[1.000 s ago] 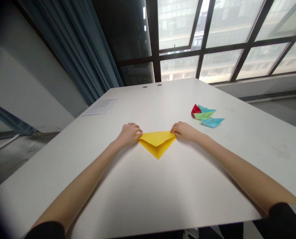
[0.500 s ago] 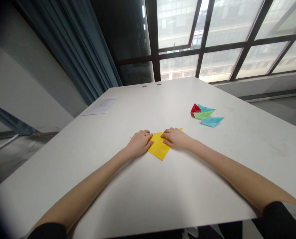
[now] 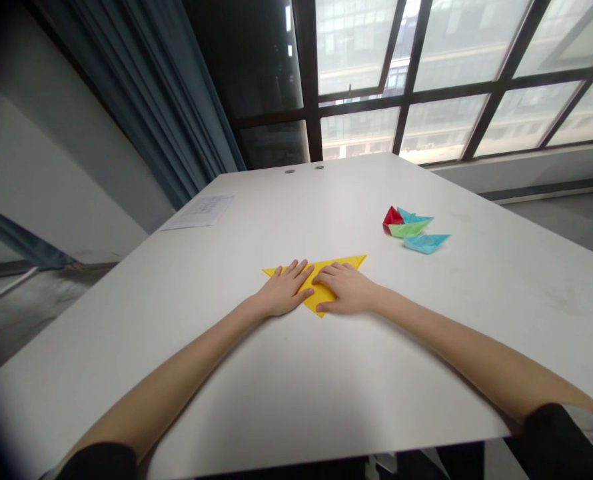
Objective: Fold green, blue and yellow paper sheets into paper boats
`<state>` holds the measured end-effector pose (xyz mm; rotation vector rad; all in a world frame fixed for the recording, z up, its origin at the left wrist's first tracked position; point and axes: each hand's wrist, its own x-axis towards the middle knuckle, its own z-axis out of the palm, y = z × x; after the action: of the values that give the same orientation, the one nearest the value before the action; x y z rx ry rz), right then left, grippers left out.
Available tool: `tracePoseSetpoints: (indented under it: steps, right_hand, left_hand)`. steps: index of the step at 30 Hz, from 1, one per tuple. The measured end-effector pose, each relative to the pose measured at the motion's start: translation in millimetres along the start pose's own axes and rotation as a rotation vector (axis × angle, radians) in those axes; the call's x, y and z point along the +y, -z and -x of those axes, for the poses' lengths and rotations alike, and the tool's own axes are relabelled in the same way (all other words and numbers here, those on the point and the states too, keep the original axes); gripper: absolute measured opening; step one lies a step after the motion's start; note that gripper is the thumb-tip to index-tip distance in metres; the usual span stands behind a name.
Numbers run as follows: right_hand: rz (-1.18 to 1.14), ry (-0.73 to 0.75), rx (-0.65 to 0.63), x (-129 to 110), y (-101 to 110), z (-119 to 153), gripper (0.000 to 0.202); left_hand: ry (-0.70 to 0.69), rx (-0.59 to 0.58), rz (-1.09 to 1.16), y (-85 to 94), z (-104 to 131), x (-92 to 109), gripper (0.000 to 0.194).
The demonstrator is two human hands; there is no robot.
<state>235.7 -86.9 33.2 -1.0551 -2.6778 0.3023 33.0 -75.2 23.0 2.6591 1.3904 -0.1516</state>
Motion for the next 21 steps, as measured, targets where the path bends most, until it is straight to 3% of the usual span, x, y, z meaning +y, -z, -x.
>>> tracePoseSetpoints:
  steps: [7,21]
  right_hand:
    - [0.001,0.014,-0.042,-1.0,1.1,-0.2,0.069]
    - [0.015,0.016,-0.024,-3.4,-1.8,1.4,0.082]
  left_hand:
    - [-0.007,0.002,0.033,-0.5,-0.1,-0.6,0.068]
    - [-0.029,-0.012,0.029,1.3,1.6,-2.3,0.074]
